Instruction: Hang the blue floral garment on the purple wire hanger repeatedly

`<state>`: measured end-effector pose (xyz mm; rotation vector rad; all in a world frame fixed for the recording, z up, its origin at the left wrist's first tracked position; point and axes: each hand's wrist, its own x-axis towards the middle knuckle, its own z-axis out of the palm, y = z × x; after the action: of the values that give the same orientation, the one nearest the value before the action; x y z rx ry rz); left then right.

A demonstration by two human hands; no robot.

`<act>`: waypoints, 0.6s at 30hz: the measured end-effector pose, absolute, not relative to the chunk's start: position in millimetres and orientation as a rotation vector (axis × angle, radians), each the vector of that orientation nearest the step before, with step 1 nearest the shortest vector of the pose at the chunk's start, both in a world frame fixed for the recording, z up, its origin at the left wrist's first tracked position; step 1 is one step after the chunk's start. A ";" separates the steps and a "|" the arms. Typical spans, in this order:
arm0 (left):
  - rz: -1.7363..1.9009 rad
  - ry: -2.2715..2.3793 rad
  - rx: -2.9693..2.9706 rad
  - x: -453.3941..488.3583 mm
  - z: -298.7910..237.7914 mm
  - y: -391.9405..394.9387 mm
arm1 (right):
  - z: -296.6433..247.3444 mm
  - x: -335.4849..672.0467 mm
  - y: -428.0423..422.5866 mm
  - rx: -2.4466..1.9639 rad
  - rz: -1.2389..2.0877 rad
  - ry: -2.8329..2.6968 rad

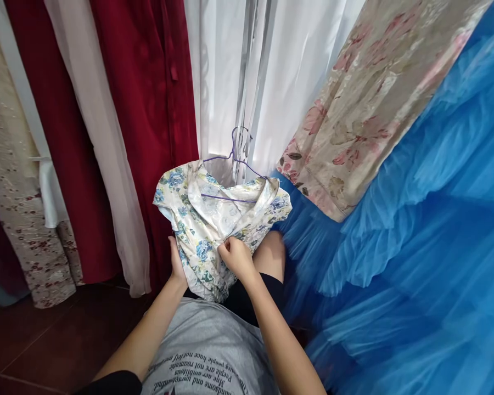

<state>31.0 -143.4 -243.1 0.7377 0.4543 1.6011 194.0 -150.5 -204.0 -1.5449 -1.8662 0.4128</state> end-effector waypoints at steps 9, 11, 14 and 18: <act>2.217 1.271 1.601 24.7 -261.6 -144.6 | -173.4 216.5 -172.9 -1.612 -0.027 -2.321; 2.019 1.216 1.930 38.2 -261.7 -151.5 | -167.7 217.0 -174.8 -1.526 -0.135 -2.484; 1.630 1.122 2.071 62.2 -256.6 -157.1 | -158.0 218.2 -171.0 -1.404 -0.289 -2.665; 1.523 1.125 1.955 79.8 -247.0 -154.7 | -121.4 227.0 -146.4 -1.299 -0.476 -2.794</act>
<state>79.8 -154.7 -247.0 1.9548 1.1247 1.5230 227.0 -146.4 -121.4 -1.2987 -2.7937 -0.4758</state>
